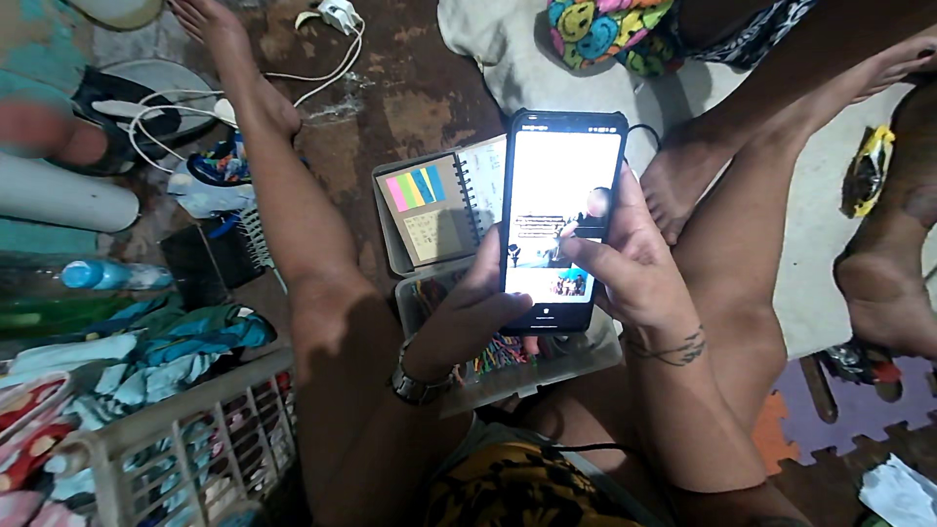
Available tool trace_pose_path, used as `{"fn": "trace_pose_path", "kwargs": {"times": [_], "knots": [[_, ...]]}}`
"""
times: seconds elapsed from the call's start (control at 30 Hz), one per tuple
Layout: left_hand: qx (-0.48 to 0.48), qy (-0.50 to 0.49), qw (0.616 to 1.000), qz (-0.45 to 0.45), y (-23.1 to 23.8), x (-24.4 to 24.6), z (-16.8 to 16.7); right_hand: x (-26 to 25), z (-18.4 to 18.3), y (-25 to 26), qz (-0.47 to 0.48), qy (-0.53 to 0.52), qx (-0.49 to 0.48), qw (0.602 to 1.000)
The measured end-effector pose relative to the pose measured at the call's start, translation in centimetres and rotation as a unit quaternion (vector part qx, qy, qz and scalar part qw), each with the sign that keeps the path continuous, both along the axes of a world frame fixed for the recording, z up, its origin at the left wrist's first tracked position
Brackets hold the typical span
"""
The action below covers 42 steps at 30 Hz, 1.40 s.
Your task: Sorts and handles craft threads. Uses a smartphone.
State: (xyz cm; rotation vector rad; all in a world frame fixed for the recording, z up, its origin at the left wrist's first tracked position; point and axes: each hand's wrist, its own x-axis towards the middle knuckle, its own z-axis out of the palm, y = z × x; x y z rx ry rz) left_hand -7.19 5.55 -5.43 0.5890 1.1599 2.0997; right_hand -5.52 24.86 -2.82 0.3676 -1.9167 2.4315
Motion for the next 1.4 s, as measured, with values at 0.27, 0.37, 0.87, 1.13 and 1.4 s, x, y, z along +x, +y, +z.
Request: {"fn": "trace_pose_path", "kwargs": {"times": [0.27,0.37,0.87,1.13,1.4], "knots": [[0.007,0.006,1.0,0.001,0.1,0.0,-0.2,0.0,0.1,0.0,-0.003,-0.003,0.004,1.0],[-0.005,0.0,1.0,-0.004,0.0,-0.1,-0.4,0.0,0.1,0.0,-0.003,-0.004,0.002,1.0],[0.004,0.012,1.0,-0.004,0.0,-0.1,-0.3,0.0,-0.1,0.0,0.001,-0.005,-0.008,1.0],[0.007,0.0,1.0,-0.002,0.0,-0.1,-0.3,0.0,0.1,0.0,0.0,-0.012,-0.007,1.0],[-0.019,-0.004,1.0,0.0,-0.1,0.1,0.6,0.0,0.2,-0.1,-0.001,-0.018,-0.016,1.0]]}}
